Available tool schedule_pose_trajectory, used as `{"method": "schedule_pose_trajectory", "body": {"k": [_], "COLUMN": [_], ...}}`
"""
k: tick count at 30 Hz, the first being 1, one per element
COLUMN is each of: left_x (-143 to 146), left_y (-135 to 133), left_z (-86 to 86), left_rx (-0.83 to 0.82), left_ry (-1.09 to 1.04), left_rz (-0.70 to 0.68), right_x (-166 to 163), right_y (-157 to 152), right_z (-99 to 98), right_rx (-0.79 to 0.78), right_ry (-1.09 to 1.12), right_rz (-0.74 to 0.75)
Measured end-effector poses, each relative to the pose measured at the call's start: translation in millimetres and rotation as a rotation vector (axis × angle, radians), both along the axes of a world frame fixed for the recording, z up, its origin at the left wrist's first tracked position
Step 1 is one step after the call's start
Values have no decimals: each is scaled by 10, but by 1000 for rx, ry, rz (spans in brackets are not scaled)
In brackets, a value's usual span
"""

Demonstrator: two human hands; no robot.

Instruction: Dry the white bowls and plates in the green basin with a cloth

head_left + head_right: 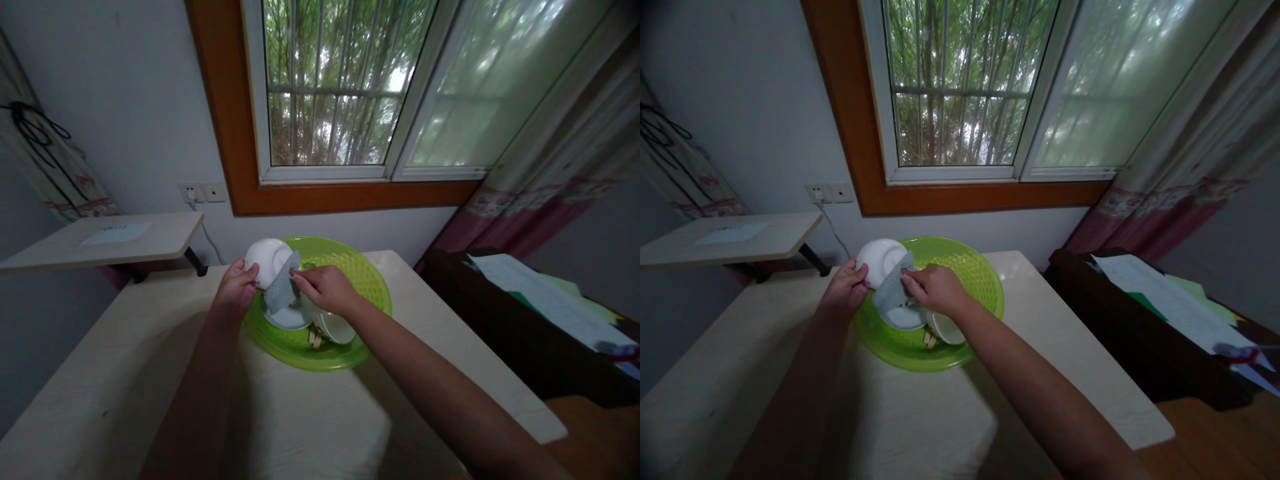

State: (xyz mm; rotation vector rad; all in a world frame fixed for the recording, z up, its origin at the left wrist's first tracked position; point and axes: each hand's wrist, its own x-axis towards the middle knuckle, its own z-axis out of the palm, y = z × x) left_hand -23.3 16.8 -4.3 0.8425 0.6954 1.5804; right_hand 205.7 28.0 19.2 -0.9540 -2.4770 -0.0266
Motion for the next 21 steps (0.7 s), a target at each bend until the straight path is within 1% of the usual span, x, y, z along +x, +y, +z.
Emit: {"method": "schedule_pose_trajectory", "body": {"k": [3, 5, 6, 9, 12, 14, 15, 17, 21], "left_x": [-3, 0, 2, 12, 21, 21, 19, 13, 9], "left_y": [-19, -40, -49, -63, -49, -32, -24, -9, -2], "left_z": [6, 19, 26, 40, 35, 25, 20, 9, 3], "left_rx": [-15, -36, -44, -43, -14, 4, 12, 14, -8], "left_ry": [6, 15, 23, 35, 6, -16, -22, -28, -39], "left_rz": [-22, -59, -80, -104, -66, -41, -35, -29, -3], "right_x": [26, 27, 21, -12, -45, -48, -44, -25, 14], "right_y": [-4, -15, -21, -35, -32, -22, -16, -6, 3], "right_z": [-20, -18, -11, 19, 42, 47, 46, 34, -4], "right_rx": [-10, -24, -27, -17, -30, -51, -60, -70, -72], "right_ry": [24, 35, 30, -14, -54, -48, -38, -23, -14], "right_rz": [155, 192, 182, 52, -115, -180, -189, -154, 48]}}
